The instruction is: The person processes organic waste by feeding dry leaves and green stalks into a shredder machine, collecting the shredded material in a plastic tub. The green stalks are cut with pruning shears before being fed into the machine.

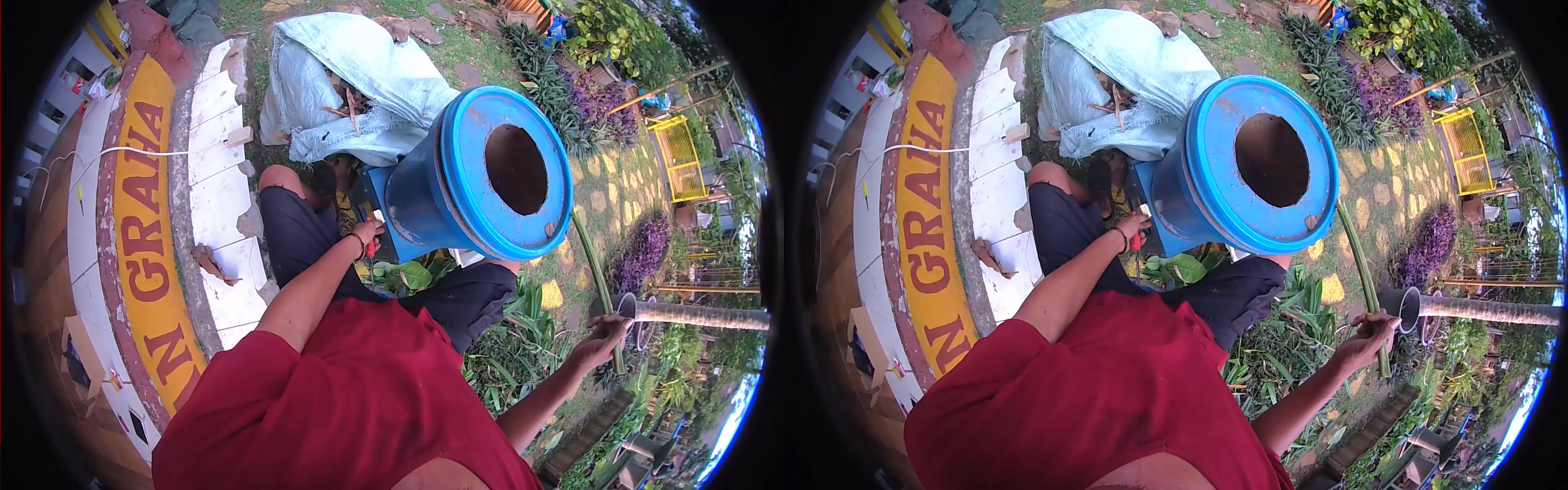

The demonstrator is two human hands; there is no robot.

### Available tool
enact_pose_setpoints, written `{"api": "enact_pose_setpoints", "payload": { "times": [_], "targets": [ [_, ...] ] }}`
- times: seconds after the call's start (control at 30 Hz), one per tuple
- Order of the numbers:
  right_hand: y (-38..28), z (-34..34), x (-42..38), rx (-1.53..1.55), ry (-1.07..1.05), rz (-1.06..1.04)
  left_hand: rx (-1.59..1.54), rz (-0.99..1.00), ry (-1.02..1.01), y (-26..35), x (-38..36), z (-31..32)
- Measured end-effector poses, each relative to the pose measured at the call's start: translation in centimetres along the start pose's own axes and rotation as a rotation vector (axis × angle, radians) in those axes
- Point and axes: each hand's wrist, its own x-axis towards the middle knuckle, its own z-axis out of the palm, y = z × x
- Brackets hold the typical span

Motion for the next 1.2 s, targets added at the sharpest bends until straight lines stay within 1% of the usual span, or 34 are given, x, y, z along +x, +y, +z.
{"api": "enact_pose_setpoints", "payload": {
  "times": [0.1,0.17,0.2,0.23,0.27,0.4,0.47,0.5,0.57,0.6,0.67,0.7,0.77,0.87,0.9,0.97,1.0,1.03,1.1,1.17,1.2],
  "targets": [
    [-0.2,0.2,-0.2,-0.003,0.021,0.008,-0.021,0.015,0.014,-0.3,0.4,0.0],
    [-0.2,-0.2,0.1,-0.044,0.019,0.007,0.013,0.095,0.019,-0.9,0.9,0.0],
    [-0.2,-0.6,0.4,-0.059,0.015,0.01,0.007,0.09,0.019,-1.1,1.1,0.1],
    [-0.1,-1.0,0.5,-0.077,0.012,0.015,0.183,0.138,0.032,-1.5,1.3,0.1],
    [-0.2,-0.8,0.4,-0.068,-0.005,-0.024,0.359,0.186,0.045,-1.6,1.0,0.2],
    [0.0,0.1,0.6,-0.045,0.034,0.029,0.37,0.225,0.071,-1.7,-0.7,1.1],
    [0.2,0.2,0.6,-0.079,0.0,0.03,0.461,0.399,0.17,-2.3,-0.8,1.2],
    [0.3,0.3,0.6,-0.079,-0.002,0.031,0.46,0.397,0.172,-2.8,-0.2,1.0],
    [0.3,0.6,0.6,-0.096,-0.016,0.031,0.525,0.599,0.155,-3.4,0.4,1.1],
    [0.2,0.7,0.6,-0.098,-0.018,0.031,0.523,0.597,0.155,-3.1,0.6,0.9],
    [0.2,1.2,0.5,-0.067,0.008,-0.005,0.278,0.121,-0.029,-2.1,0.7,0.7],
    [0.2,1.3,0.6,-0.066,0.004,-0.006,0.274,0.121,-0.028,-1.8,-0.1,0.6],
    [0.1,1.1,0.8,-0.08,0.005,0.003,0.355,0.229,0.077,-1.8,-1.0,0.7],
    [0.3,1.3,0.7,-0.077,0.017,-0.013,0.407,0.267,0.104,-1.9,-0.9,0.7],
    [0.5,1.1,0.8,-0.078,0.027,-0.019,0.412,0.274,0.095,-2.0,-0.9,0.6],
    [0.3,1.2,0.8,-0.16,-0.039,-0.013,0.417,0.244,0.073,-1.5,-0.8,0.4],
    [0.3,1.9,0.7,-0.162,0.015,-0.031,0.382,0.202,0.049,-1.4,-0.9,0.4],
    [-0.1,1.9,0.6,-0.167,0.021,-0.034,0.386,0.202,0.041,-1.4,-1.0,0.5],
    [-0.8,2.0,0.7,-0.194,-0.038,-0.057,0.438,0.29,0.0,-1.4,-1.2,0.5],
    [-0.7,1.9,0.8,-0.173,0.001,-0.075,0.469,0.321,-0.007,-1.6,-1.3,1.0],
    [-0.7,1.6,0.8,-0.195,0.002,-0.077,0.427,0.313,-0.022,-1.7,-0.8,0.8]
  ]
}}
